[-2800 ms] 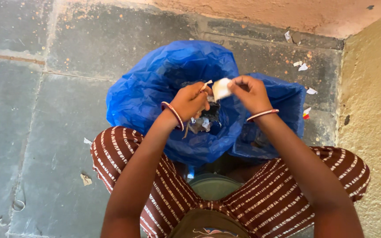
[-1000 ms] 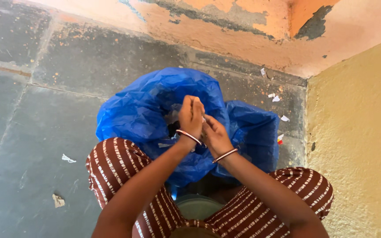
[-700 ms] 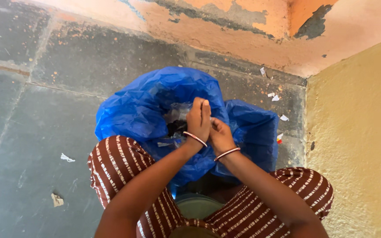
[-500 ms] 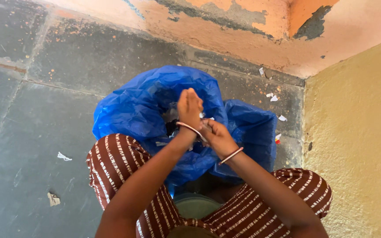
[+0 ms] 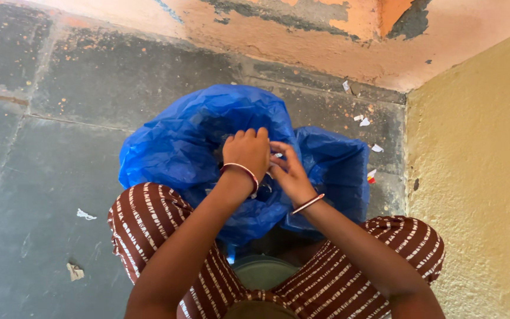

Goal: The person sits on the floor and sorts through a blue plastic bag, separating small pieces of paper and plastic into a smaller blue bin. The person handles items one at a time and places them into the bin, then ties the bag closed.

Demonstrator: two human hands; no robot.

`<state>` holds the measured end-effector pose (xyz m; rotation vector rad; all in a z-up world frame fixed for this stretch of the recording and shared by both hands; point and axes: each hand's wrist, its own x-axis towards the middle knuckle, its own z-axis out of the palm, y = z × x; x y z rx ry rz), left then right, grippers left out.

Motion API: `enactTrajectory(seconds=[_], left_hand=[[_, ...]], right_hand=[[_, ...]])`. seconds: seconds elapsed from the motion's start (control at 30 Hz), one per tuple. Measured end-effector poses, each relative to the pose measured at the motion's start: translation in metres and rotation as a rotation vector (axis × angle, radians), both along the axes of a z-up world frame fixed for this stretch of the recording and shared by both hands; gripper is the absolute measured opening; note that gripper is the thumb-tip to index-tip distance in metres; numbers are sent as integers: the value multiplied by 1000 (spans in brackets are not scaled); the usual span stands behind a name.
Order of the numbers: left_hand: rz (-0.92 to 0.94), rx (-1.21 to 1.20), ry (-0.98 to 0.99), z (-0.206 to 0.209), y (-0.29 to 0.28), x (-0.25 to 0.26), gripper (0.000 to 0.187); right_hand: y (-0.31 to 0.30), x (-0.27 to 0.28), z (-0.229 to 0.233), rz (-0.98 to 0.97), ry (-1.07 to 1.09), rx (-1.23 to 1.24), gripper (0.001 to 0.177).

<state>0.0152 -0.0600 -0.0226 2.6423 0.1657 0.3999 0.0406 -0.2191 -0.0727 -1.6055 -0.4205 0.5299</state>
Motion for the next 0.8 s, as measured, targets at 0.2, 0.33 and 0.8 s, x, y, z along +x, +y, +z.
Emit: enactTrajectory(seconds=[0.2, 0.33, 0.8], left_hand=[[-42, -439, 272, 0, 2, 1, 33], [-62, -642, 180, -4, -3, 2, 40], [-72, -479, 289, 15, 21, -4, 41]], right_hand=[[2, -1, 37, 14, 75, 116, 50], [-2, 3, 19, -5, 6, 80, 41], [2, 5, 40, -84, 97, 21, 20]])
